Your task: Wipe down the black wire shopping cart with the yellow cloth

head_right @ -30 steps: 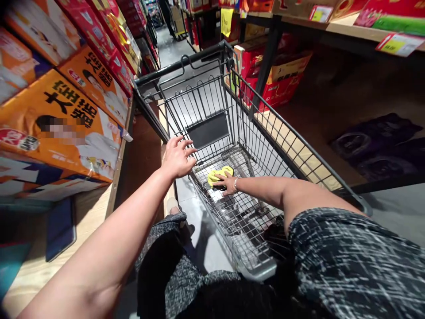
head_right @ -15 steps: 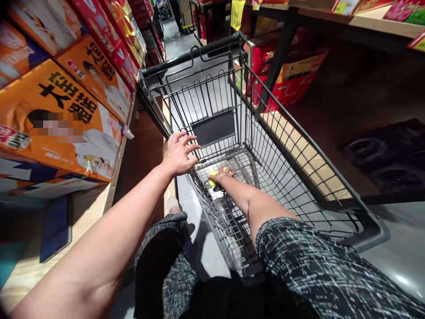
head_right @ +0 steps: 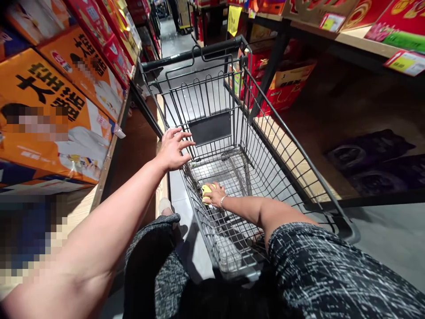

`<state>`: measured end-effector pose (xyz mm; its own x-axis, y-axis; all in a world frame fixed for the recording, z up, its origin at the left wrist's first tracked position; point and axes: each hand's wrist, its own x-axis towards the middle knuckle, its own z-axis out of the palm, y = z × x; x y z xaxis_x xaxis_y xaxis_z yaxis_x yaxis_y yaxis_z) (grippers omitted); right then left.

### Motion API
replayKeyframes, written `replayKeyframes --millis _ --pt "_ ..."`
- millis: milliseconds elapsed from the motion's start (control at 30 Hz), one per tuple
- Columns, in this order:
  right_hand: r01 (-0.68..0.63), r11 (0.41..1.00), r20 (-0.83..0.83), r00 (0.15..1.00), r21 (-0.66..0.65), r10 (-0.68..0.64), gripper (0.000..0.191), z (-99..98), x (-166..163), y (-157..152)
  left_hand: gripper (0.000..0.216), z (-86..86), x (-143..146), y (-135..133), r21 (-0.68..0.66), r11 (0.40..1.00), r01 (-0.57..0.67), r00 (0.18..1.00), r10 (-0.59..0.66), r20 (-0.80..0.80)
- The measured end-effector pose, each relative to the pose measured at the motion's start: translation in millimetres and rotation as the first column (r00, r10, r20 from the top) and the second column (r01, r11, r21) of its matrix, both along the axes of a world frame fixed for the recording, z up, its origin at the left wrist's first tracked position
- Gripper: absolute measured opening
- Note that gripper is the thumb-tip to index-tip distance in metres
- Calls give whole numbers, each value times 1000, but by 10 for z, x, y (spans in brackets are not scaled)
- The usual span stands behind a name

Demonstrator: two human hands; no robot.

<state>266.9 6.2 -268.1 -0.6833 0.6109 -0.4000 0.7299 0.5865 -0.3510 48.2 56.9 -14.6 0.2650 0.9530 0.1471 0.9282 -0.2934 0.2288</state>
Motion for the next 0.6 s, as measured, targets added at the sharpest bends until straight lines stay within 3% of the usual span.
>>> replayKeyframes --millis 100,167,233,400,533,600 --pt "3 1000 -18 1000 -10 -3 28 16 -75 102 48 1 -13 5 -4 1000 6 1000 -6 -6" --pt "6 1000 -39 999 -19 -7 27 39 112 267 49 3 -13 3 -5 1000 7 1000 -7 1" --pt "108 994 -13 994 5 -108 29 71 452 501 48 2 -6 -2 -7 1000 3 1000 -3 15" --pt "450 864 99 871 226 -480 69 133 1157 980 49 -8 8 4 7 1000 13 999 -14 43" --pt "593 761 172 747 263 -642 62 101 1094 976 50 -6 -26 39 -9 1000 21 999 -21 39" --pt "564 793 201 770 230 -606 58 91 969 922 51 0 -69 73 -21 999 29 999 -28 40"
